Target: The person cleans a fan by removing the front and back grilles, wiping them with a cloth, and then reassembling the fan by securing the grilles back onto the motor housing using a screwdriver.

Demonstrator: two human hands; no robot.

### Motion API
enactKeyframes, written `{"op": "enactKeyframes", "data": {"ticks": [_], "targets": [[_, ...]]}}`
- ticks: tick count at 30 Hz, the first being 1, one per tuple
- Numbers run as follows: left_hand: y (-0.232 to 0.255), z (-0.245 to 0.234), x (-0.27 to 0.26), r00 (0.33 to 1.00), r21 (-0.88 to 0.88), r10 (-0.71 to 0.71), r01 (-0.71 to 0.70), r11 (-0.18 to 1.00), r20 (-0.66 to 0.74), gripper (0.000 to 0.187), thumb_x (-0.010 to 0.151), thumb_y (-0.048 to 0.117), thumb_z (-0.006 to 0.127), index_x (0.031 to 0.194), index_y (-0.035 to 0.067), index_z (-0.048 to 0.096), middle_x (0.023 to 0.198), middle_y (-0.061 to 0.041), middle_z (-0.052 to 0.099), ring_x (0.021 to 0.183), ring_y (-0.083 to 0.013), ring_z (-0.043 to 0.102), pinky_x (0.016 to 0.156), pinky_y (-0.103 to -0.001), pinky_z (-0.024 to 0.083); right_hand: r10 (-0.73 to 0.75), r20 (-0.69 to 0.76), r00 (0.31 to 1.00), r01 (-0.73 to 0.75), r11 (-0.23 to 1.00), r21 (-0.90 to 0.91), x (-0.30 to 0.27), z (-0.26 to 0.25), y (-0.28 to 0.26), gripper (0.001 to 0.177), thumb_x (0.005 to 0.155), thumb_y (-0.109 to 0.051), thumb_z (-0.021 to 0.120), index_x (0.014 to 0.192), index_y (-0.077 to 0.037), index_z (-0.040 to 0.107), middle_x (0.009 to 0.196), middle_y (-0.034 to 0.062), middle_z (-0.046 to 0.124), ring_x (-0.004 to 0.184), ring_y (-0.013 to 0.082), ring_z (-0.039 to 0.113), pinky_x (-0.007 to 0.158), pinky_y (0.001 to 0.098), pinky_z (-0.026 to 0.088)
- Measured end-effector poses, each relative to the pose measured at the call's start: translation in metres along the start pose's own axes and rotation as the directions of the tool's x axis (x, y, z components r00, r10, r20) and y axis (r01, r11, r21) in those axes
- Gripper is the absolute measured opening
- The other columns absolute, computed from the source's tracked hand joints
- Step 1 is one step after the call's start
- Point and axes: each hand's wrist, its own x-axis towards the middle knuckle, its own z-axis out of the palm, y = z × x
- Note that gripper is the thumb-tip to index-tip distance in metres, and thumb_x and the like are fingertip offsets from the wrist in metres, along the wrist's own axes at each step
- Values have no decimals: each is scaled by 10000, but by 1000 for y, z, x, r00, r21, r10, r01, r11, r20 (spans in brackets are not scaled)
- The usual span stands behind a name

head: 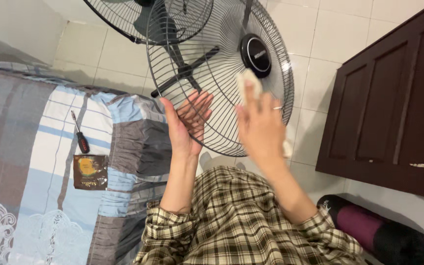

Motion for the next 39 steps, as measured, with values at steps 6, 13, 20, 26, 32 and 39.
{"op": "enactKeyframes", "data": {"ticks": [6,13,20,26,32,39], "targets": [[6,-15,3,998,-59,24,-28,998,-57,906,970,720,424,1343,-91,574,1291,-236,690,1208,-334,689,930,-354,575,-317,-191,929,345,929,135,-26,-6,3,499,977,-83,611,1468,-158,568,1177,133,613,1049,322,620,833,427,584],[1,-17,0,1000,-76,-19,19,997,4,892,957,719,430,1324,-79,588,1275,-229,702,1193,-336,696,905,-348,582,-27,-154,988,54,982,179,-13,11,30,473,929,-37,702,1392,-130,682,1038,119,606,897,306,626,724,417,544],[11,-22,-1,999,-105,-8,4,994,-44,845,991,700,445,1277,-75,623,1218,-236,722,1150,-359,713,826,-337,597,-252,-225,941,288,947,143,-32,-15,-3,530,832,-7,685,1354,-99,669,1071,117,614,942,328,626,728,403,553],[5,-16,-6,999,-63,14,-11,998,35,836,977,686,451,1247,-81,641,1182,-234,732,1146,-367,711,806,-337,634,-69,-151,986,93,983,158,-24,-11,19,507,881,-2,693,1383,-73,674,1018,118,625,902,295,626,690,403,541],[14,-22,-3,1000,-108,2,-4,994,-17,814,973,685,468,1208,-72,656,1171,-247,741,1123,-374,727,767,-332,632,-457,-227,860,495,855,156,-64,-12,-3,545,843,6,655,1386,-36,644,1045,117,629,958,348,623,746,393,581],[24,-49,-6,1000,-156,20,-22,987,-13,782,970,691,479,1143,-40,698,1153,-243,744,1094,-391,738,720,-345,631,121,-69,990,-107,977,184,-40,19,114,342,992,-48,686,1324,-121,722,962,117,615,771,276,610,655,407,490]]}}
